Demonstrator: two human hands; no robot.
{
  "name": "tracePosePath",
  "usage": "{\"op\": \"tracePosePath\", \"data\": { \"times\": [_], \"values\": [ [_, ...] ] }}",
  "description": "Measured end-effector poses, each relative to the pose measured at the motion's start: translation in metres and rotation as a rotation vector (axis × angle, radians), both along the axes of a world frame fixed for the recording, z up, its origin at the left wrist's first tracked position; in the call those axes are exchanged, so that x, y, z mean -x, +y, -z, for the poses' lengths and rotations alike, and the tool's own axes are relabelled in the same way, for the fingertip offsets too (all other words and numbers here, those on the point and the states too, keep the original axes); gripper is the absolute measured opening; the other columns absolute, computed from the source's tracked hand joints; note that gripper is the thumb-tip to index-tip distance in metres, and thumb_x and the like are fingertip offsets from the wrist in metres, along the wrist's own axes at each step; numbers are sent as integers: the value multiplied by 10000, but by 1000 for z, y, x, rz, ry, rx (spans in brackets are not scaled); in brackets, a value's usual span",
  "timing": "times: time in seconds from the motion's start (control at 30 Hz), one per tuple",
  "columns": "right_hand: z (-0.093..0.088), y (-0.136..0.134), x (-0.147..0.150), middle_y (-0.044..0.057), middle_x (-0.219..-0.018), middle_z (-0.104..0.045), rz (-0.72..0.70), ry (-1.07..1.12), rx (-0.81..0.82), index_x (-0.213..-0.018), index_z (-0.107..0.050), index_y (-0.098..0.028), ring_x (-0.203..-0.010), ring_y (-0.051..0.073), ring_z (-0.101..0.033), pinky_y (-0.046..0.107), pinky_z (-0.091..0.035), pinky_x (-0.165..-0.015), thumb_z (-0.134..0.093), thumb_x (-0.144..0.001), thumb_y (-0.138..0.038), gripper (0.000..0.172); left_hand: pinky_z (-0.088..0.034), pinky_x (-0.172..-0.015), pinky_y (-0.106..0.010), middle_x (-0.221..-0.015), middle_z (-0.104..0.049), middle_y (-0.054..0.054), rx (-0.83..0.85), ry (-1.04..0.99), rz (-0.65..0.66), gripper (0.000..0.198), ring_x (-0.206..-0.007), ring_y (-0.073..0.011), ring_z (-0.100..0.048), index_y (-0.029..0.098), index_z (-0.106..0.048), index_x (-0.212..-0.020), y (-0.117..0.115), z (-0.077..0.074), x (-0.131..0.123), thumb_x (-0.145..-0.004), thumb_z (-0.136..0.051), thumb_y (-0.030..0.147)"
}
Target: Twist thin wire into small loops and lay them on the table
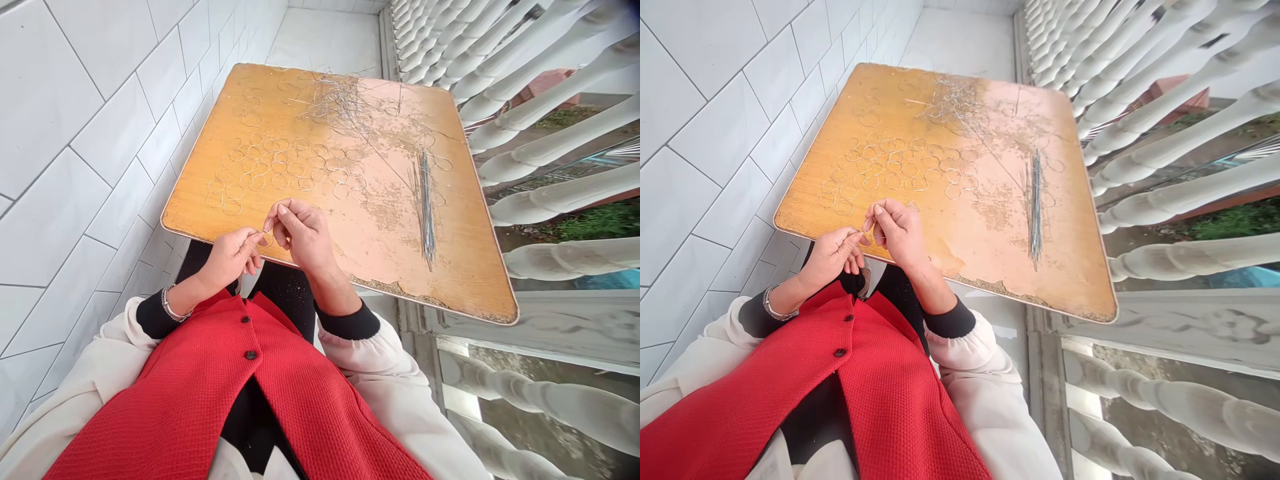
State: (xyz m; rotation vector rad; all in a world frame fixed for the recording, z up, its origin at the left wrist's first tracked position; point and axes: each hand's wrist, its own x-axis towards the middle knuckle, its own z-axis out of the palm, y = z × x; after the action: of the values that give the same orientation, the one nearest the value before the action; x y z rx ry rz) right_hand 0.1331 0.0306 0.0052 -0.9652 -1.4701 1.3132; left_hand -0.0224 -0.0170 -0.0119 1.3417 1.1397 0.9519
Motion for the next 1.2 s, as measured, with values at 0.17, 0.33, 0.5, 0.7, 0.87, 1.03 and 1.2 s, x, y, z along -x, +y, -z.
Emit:
{"op": "tracePosePath", "data": {
  "times": [0.17,0.33,0.5,0.7,0.87,1.03,1.2],
  "values": [
    [3,2,-1,-11,-683,-639,-9,19,26,-818,-596,-200,-408,53,-397,214,-298,-383,-585,-874,-626,429,-452,-474,-175,-553,-615,29,-18,29,-22,412,-441,-78,-581,164,-608,-905,0,1,1,-966,-474,549],
    [2,6,-1,-2,-711,-671,-2,35,49,-927,-665,-184,-436,56,-459,210,-354,-418,-641,-849,-601,425,-413,-427,-168,-584,-652,-6,93,-129,-26,459,-456,-89,-601,151,-601,-902,4,-2,1,-945,-491,595],
    [4,10,2,30,-769,-707,56,30,81,-967,-696,-177,-512,78,-545,211,-423,-471,-639,-825,-646,494,-380,-413,-155,-591,-651,-7,90,-214,-156,464,-437,-74,-589,148,-592,-890,13,-1,-3,-958,-473,591],
    [8,16,5,22,-673,-672,112,8,64,-859,-705,-176,-485,84,-535,220,-438,-473,-597,-817,-711,548,-419,-440,-154,-640,-658,-5,113,-223,-158,451,-478,-75,-612,147,-615,-935,19,0,-3,-951,-494,581],
    [2,31,4,9,-573,-622,51,-65,63,-790,-693,-159,-427,78,-492,216,-399,-428,-593,-787,-751,600,-429,-452,-152,-675,-666,5,79,-195,-136,361,-498,-69,-614,151,-644,-998,26,-1,6,-920,-574,497],
    [-10,44,5,-15,-515,-583,49,-126,20,-846,-710,-142,-389,70,-447,212,-346,-396,-605,-786,-734,604,-442,-463,-170,-667,-672,4,95,-202,-14,338,-500,-78,-616,140,-645,-942,35,-5,11,-824,-684,454],
    [-18,52,9,-58,-465,-520,44,-159,-52,-947,-719,-139,-361,58,-392,210,-306,-394,-604,-821,-679,566,-435,-464,-171,-633,-656,27,94,-215,18,291,-494,-75,-607,136,-645,-919,37,-9,11,-745,-763,338]
  ]
}}
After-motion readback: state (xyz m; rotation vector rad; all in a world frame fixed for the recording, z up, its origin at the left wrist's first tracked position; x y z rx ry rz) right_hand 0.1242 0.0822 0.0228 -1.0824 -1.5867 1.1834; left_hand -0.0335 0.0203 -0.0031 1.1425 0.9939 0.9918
